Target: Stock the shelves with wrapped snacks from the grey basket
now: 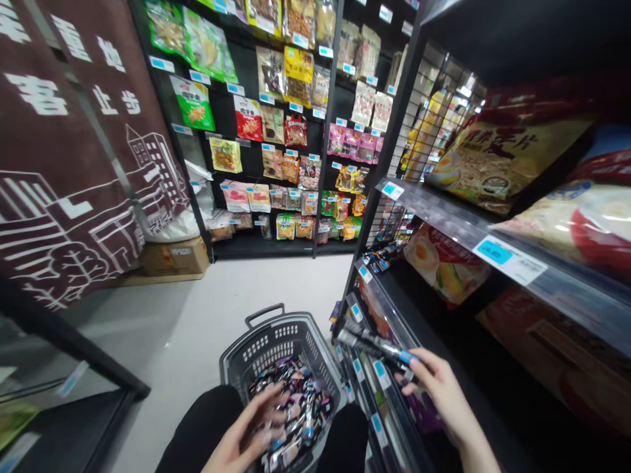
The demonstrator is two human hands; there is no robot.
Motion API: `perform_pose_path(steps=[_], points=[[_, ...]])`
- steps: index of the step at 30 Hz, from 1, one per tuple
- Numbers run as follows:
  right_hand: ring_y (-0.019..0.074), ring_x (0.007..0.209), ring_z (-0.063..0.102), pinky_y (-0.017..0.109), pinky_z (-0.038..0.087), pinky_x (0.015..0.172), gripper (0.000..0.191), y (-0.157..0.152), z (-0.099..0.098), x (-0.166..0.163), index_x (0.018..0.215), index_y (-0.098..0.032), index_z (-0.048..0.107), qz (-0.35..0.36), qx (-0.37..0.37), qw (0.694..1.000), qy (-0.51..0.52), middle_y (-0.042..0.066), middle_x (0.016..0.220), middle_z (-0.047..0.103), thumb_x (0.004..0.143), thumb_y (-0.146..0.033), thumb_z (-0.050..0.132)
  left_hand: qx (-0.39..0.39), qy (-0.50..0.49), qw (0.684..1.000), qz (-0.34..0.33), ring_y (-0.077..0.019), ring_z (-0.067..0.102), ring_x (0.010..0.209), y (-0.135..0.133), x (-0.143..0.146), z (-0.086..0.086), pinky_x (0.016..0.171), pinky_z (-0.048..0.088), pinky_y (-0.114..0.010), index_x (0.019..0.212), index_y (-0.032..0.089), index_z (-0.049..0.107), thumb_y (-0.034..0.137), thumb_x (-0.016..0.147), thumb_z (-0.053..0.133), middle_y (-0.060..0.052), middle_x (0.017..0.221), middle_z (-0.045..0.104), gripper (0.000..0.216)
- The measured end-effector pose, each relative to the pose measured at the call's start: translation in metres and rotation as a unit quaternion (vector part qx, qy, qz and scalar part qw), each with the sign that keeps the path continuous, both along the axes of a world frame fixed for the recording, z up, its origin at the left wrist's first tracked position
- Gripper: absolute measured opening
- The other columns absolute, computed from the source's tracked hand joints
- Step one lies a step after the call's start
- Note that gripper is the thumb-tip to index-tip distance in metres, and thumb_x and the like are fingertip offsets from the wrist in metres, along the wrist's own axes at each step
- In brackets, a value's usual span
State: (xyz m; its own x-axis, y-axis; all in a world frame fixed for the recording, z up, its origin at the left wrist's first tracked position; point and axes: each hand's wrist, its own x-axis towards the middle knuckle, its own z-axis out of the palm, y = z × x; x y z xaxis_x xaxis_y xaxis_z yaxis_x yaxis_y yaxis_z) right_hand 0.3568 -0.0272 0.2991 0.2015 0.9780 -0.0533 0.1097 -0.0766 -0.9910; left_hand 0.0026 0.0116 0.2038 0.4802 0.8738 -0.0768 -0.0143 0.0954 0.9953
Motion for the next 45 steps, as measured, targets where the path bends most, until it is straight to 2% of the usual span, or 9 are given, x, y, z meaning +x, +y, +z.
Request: perform_pose_path(steps=[3,6,10,21,26,30,35,39,45], points=[[0.0152,0.053,0.059,0.029,0.049,0.053,0.031,-0.043,-0.006,-0.055,0.093,-0.014,0.06,0.067,-0.023,0.997,0.026,0.005,0.071,0.064,0.081,-0.042,0.056,0.043,-0.094,0.995,0.002,-0.0286,0.047,0.116,-0.013,0.015,0.045,0.091,0.045,-0.036,0.136,0.026,0.032,0.042,0.065,0.07,-0.011,0.138,0.039,0.082],[0.0144,0.053,0.058,0.027,0.048,0.051,0.032,-0.071,-0.013,-0.094,0.094,-0.015,0.06,0.117,-0.025,0.991,0.055,0.005,0.07,0.063,0.082,-0.043,0.053,0.032,-0.078,0.996,0.018,-0.0263,0.06,0.095,-0.034,0.02,0.064,0.082,0.05,-0.036,0.124,0.021,0.047,0.037,0.059,0.075,-0.012,0.116,0.058,0.072],[0.0142,0.058,0.057,0.024,0.047,0.048,0.043,-0.099,-0.025,-0.128,0.098,-0.017,0.059,0.064,-0.005,0.998,0.017,0.003,0.079,0.062,0.065,-0.041,0.071,-0.056,-0.046,0.995,0.063,-0.0191,0.062,0.056,-0.069,0.008,0.052,0.058,0.053,-0.033,0.092,0.012,0.059,0.041,0.058,0.074,-0.005,0.073,0.066,0.047],[0.0146,0.052,0.054,0.027,0.047,0.051,0.034,-0.146,-0.075,-0.181,0.077,-0.016,0.061,0.027,0.024,0.999,0.006,0.001,0.062,0.058,0.07,-0.048,0.065,-0.1,-0.158,0.96,0.208,-0.0182,0.06,0.063,-0.148,-0.025,0.009,0.056,0.051,-0.028,0.073,0.011,0.059,0.044,0.064,0.069,-0.005,0.067,0.063,0.035],[0.0152,0.062,0.054,0.026,0.046,0.053,0.033,-0.144,-0.082,-0.172,0.088,-0.017,0.06,0.068,0.025,0.995,-0.063,0.001,0.072,0.058,0.068,-0.043,0.067,-0.084,-0.021,0.996,0.01,-0.0136,0.055,0.054,-0.149,-0.051,-0.001,0.053,0.044,-0.024,0.071,0.011,0.061,0.034,0.059,0.071,0.0,0.058,0.061,0.028],[0.016,0.074,0.054,0.027,0.044,0.068,0.027,-0.137,-0.081,-0.185,0.09,-0.019,0.057,0.14,0.054,0.981,-0.125,-0.001,0.078,0.058,0.067,-0.03,0.068,-0.005,0.083,0.988,-0.128,-0.01,0.051,0.056,-0.154,-0.046,-0.001,0.055,0.039,-0.019,0.068,0.012,0.063,0.029,0.062,0.068,0.003,0.058,0.058,0.019],[0.018,0.083,0.055,0.028,0.042,0.074,0.023,-0.131,-0.075,-0.197,0.093,-0.019,0.057,0.184,0.066,0.975,-0.103,0.002,0.087,0.06,0.072,-0.027,0.062,-0.133,-0.025,0.979,-0.151,-0.0174,0.059,0.062,-0.166,-0.016,0.005,0.061,0.048,-0.029,0.081,0.012,0.064,0.036,0.069,0.062,-0.004,0.071,0.065,0.026],[0.0165,0.074,0.054,0.027,0.042,0.068,0.024,-0.126,-0.076,-0.178,0.092,-0.018,0.058,0.187,0.058,0.976,-0.1,0.001,0.079,0.058,0.077,-0.036,0.058,-0.178,-0.054,0.962,-0.2,-0.0176,0.062,0.065,-0.165,-0.023,-0.004,0.062,0.049,-0.029,0.089,0.013,0.063,0.036,0.067,0.066,-0.005,0.083,0.067,0.032],[0.0123,0.058,0.048,0.023,0.038,0.054,0.032,-0.104,-0.113,-0.147,0.092,-0.017,0.057,0.118,0.045,0.992,-0.025,-0.001,0.066,0.051,0.079,-0.046,0.055,-0.191,0.005,0.956,-0.223,-0.0184,0.063,0.07,-0.157,-0.047,-0.028,0.062,0.049,-0.027,0.089,0.016,0.063,0.041,0.067,0.065,-0.003,0.088,0.068,0.033]])
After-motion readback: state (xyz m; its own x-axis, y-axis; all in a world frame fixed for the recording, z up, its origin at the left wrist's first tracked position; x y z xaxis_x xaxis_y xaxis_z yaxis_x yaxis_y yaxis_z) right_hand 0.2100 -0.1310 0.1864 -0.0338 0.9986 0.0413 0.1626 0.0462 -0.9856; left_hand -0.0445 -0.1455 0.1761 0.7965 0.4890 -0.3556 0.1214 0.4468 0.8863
